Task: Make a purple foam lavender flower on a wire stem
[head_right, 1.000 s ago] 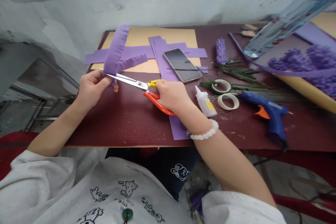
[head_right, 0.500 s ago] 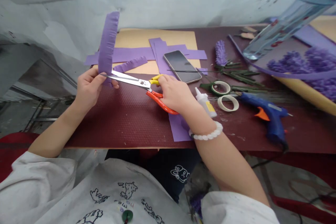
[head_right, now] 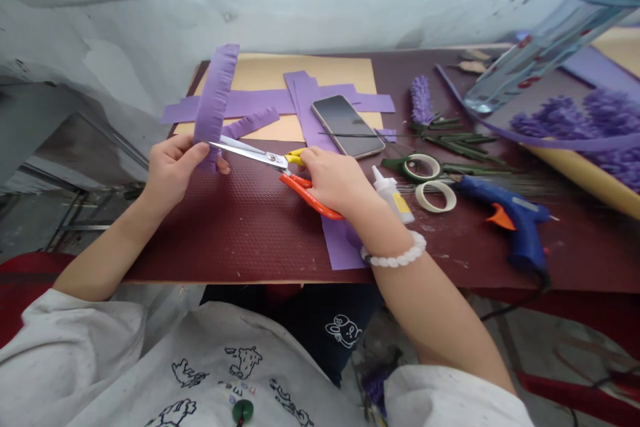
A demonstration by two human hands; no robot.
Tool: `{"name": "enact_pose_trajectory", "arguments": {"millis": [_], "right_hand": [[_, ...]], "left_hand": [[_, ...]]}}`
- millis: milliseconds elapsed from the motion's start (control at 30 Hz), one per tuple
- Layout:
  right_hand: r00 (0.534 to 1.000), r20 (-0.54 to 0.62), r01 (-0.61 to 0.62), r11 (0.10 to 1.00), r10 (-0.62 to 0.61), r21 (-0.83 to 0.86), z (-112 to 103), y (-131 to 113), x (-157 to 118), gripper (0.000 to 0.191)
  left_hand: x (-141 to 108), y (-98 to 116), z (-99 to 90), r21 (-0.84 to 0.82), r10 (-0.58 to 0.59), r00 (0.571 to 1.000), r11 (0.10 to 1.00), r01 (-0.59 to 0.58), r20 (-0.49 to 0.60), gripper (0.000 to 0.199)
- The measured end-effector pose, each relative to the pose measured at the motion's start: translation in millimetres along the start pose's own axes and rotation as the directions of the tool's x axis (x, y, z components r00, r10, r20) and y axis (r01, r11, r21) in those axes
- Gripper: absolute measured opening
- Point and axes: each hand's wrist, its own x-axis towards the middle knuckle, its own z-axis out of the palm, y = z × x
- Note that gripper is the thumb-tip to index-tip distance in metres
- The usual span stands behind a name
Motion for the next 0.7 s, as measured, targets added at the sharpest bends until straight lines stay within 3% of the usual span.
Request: {"name": "enact_pose_trajectory", "arguments": {"millis": [400, 700], "right_hand": [[1.0, -0.008, 0.0, 1.0, 0.0, 0.009, 2.6, -4.2, 0.2, 0.035], [1.0, 0.001, -0.004, 1.0, 0.004, -0.021, 3.3, -5.6, 0.1, 0.039]], "left_hand": [[-0.5, 4.2, 4.6, -0.04, -0.008, 0.998, 0.999, 0.011, 0.063, 0.027], [-1.6, 7.7, 2.2, 0.055, -0.03, 0.999, 0.998, 0.028, 0.036, 0.024]]}}
